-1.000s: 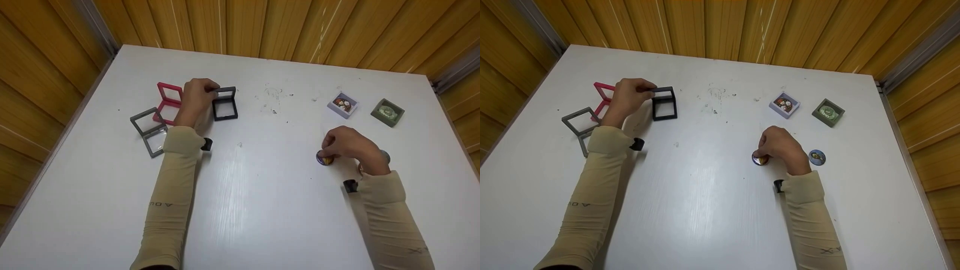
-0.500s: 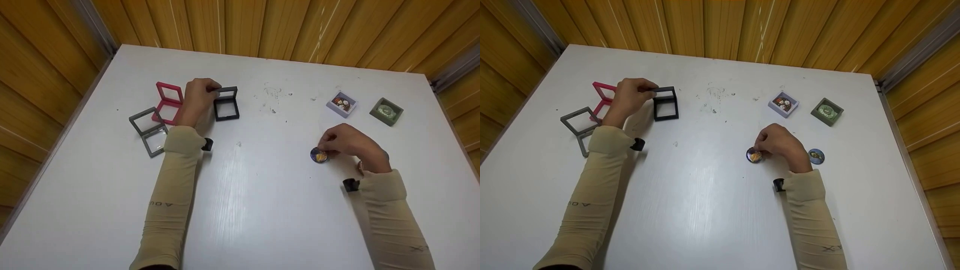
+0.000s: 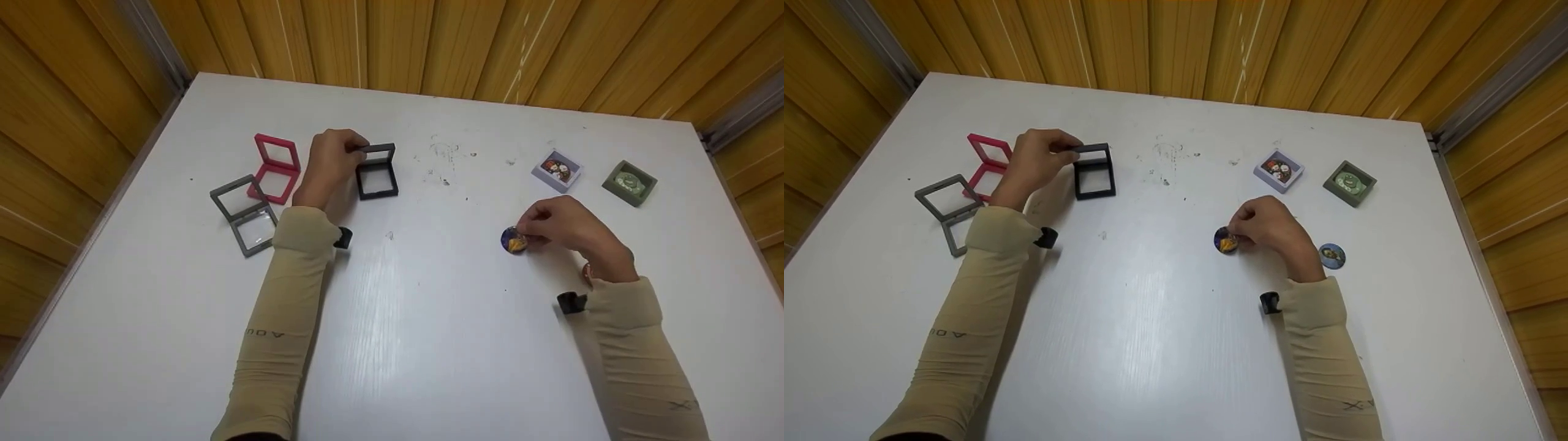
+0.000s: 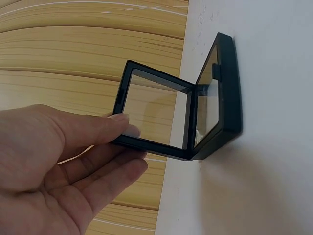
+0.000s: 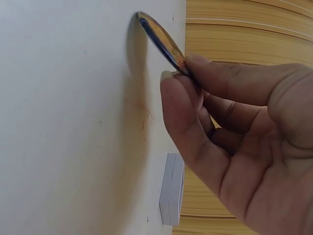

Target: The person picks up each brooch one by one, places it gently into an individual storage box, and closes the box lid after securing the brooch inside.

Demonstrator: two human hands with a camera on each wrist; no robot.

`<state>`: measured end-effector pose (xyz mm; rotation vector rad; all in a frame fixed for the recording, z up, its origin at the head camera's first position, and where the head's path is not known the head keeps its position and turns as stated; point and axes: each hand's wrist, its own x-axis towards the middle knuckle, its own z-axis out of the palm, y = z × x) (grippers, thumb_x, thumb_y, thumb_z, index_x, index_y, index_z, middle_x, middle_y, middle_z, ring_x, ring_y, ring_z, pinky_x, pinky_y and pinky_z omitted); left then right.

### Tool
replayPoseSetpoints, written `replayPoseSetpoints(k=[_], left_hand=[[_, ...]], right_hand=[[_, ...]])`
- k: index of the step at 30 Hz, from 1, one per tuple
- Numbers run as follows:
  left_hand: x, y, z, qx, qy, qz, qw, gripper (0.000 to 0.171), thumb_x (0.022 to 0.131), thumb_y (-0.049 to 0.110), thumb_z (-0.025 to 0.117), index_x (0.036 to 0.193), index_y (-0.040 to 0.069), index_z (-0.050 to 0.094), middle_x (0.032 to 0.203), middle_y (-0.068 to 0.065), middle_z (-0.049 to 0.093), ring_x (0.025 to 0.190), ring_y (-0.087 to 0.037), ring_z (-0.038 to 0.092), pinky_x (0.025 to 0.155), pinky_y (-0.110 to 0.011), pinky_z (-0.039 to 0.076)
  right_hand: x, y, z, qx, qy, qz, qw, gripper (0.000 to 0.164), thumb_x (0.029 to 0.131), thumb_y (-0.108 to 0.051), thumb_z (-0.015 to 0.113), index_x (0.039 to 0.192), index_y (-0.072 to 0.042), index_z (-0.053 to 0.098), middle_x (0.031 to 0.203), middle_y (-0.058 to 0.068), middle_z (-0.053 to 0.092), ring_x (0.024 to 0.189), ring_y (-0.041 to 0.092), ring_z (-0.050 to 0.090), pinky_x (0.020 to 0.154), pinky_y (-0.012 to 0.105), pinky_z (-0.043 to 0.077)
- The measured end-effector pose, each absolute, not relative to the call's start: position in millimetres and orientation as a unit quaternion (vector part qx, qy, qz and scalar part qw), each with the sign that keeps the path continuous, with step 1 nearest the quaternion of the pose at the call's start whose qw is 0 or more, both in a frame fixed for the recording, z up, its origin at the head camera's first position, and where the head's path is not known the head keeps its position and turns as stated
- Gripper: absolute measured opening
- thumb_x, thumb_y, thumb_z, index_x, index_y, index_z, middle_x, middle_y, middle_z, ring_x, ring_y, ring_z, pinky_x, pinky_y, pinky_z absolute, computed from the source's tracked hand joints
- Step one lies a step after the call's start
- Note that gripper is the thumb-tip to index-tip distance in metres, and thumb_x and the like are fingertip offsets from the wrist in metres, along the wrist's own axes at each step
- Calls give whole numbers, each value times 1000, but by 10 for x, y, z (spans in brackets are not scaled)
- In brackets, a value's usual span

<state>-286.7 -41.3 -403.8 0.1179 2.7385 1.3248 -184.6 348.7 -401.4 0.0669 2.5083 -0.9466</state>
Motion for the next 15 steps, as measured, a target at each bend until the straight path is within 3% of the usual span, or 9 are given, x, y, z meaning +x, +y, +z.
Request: replayPoseSetpoints(k=[9, 15], left_hand=[[-2847, -327, -4011, 41, 901, 427, 63, 28, 105, 4, 66, 131, 9, 75, 125, -5, 71, 113, -18, 61, 103, -27, 52], [-2832, -287, -4026, 66, 902, 423, 47, 25, 104, 3, 67, 127, 6, 77, 120, -7, 73, 108, -19, 63, 98, -28, 54]], right_hand=[[-1850, 3475, -3985, 53, 907, -366, 203, 24, 105, -20, 69, 118, 1, 71, 113, 13, 70, 93, 20, 68, 83, 31, 57], [-1846, 3464, -3959, 65, 902, -387, 181, 29, 105, -25, 71, 119, 1, 71, 113, 12, 70, 95, 19, 67, 85, 30, 58]])
